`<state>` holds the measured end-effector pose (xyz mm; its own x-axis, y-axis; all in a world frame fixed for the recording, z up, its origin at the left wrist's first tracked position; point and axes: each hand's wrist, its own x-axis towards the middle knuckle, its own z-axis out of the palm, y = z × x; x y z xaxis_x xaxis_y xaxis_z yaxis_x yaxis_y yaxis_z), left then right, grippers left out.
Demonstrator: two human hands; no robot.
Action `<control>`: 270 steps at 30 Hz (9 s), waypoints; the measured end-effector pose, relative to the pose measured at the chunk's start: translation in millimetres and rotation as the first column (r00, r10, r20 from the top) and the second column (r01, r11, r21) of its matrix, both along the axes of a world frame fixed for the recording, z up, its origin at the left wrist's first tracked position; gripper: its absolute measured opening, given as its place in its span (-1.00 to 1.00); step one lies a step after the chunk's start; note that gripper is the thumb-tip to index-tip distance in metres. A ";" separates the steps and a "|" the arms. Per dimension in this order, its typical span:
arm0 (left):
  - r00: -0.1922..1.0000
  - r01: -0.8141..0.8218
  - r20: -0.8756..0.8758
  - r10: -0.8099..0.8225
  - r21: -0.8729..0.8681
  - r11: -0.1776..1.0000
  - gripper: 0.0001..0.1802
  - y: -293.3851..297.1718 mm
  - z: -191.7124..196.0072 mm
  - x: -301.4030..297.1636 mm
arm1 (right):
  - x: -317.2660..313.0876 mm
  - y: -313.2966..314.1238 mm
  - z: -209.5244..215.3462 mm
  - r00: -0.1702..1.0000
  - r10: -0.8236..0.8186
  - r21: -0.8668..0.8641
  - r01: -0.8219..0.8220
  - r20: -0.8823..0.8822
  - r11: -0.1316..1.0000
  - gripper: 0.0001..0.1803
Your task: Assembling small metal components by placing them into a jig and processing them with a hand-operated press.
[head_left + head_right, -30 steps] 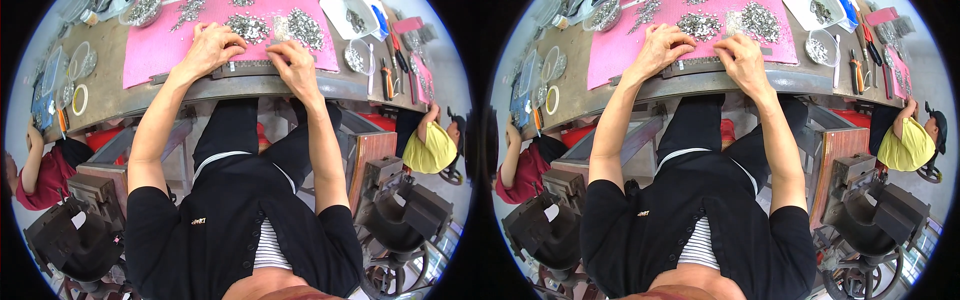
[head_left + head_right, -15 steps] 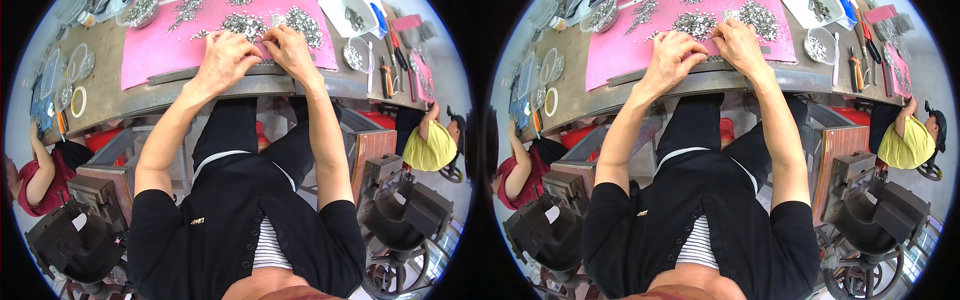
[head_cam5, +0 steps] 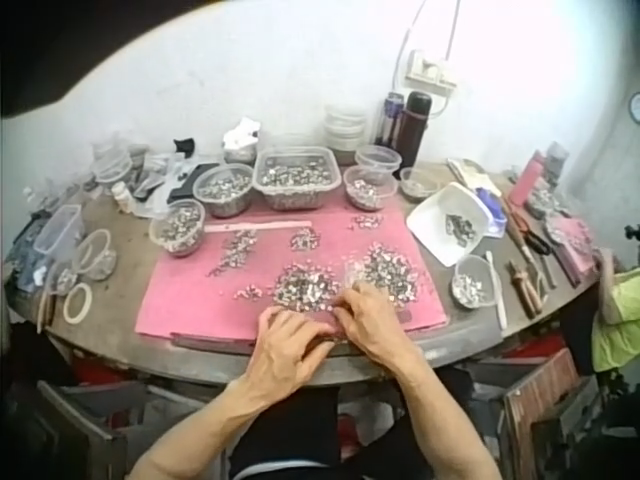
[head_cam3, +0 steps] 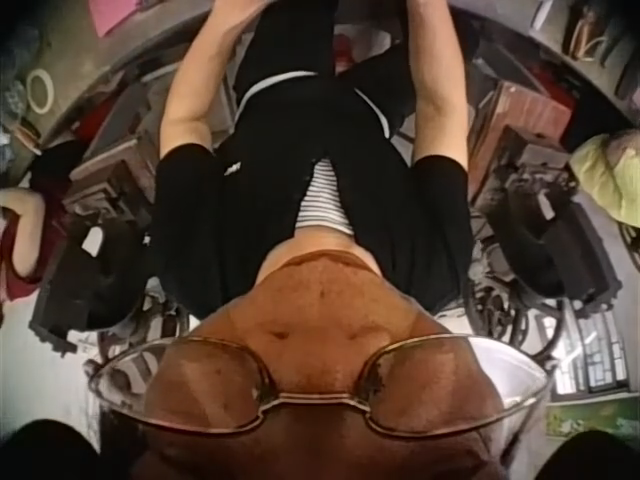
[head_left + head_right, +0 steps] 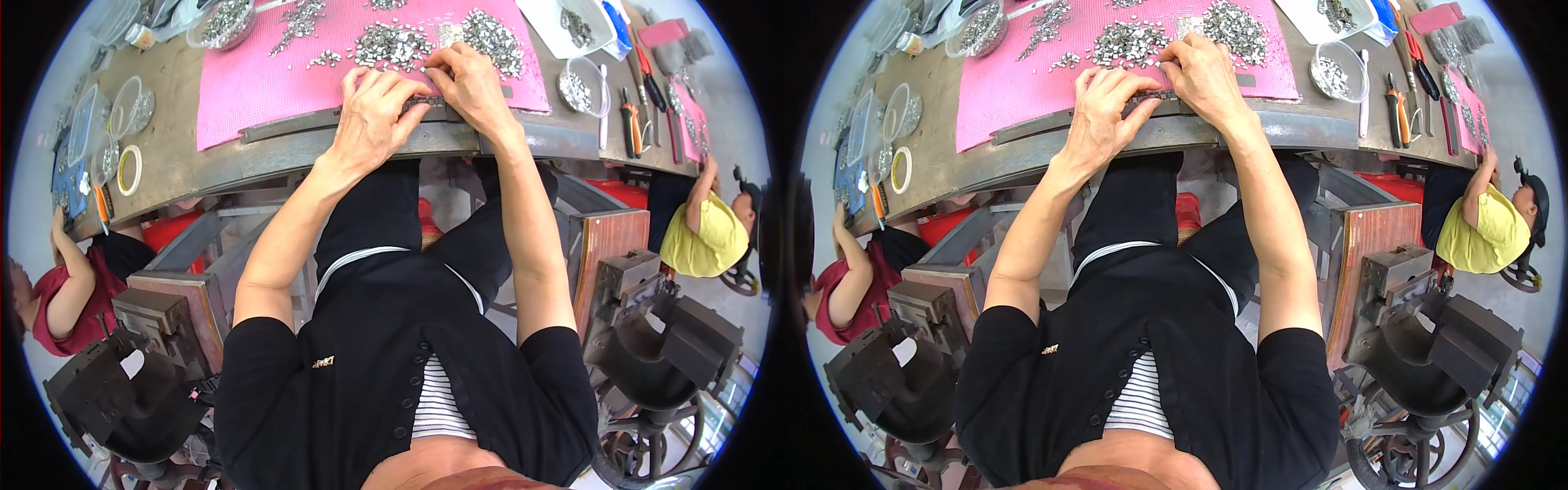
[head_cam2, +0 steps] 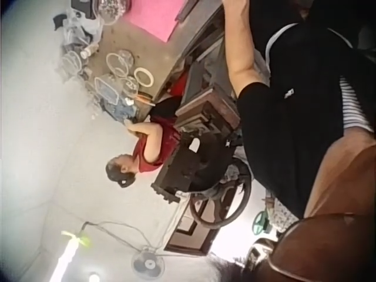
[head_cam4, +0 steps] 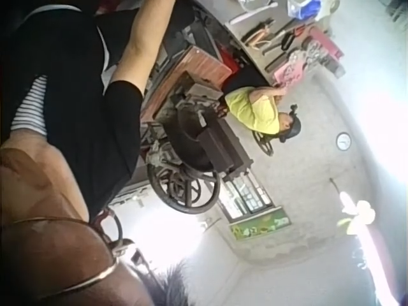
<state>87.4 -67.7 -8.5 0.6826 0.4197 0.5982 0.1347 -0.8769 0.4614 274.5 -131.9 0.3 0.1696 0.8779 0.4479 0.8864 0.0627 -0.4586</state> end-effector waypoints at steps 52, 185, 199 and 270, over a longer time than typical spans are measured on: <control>0.953 -0.274 0.111 0.282 -0.077 0.959 -0.78 20.3 14.4 -82.7 | -25.0 -43.6 -8.0 0.975 -0.008 0.130 0.037 -0.222 0.991 -0.82; 0.991 0.130 0.001 -0.132 -0.207 0.970 -0.92 -0.7 9.6 -1.6 | -21.8 -70.4 -9.4 0.805 0.008 0.108 0.070 -0.594 0.992 -0.85; 0.991 0.131 -0.002 -0.132 -0.042 0.990 -0.87 -6.5 13.1 -0.9 | -23.0 -70.5 -10.2 0.829 -0.015 0.112 0.093 -0.559 0.989 -0.87; 0.981 0.161 -0.045 -0.188 -0.350 0.923 -0.90 5.3 22.5 -8.9 | 17.0 -39.6 16.5 0.990 0.025 -0.137 -0.005 0.142 0.991 -0.93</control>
<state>78.5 -62.4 14.0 0.8012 0.4604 0.3823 0.0408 -0.6794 0.7327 291.4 -171.5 16.8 0.0989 0.9341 0.3430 0.9430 0.0221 -0.3321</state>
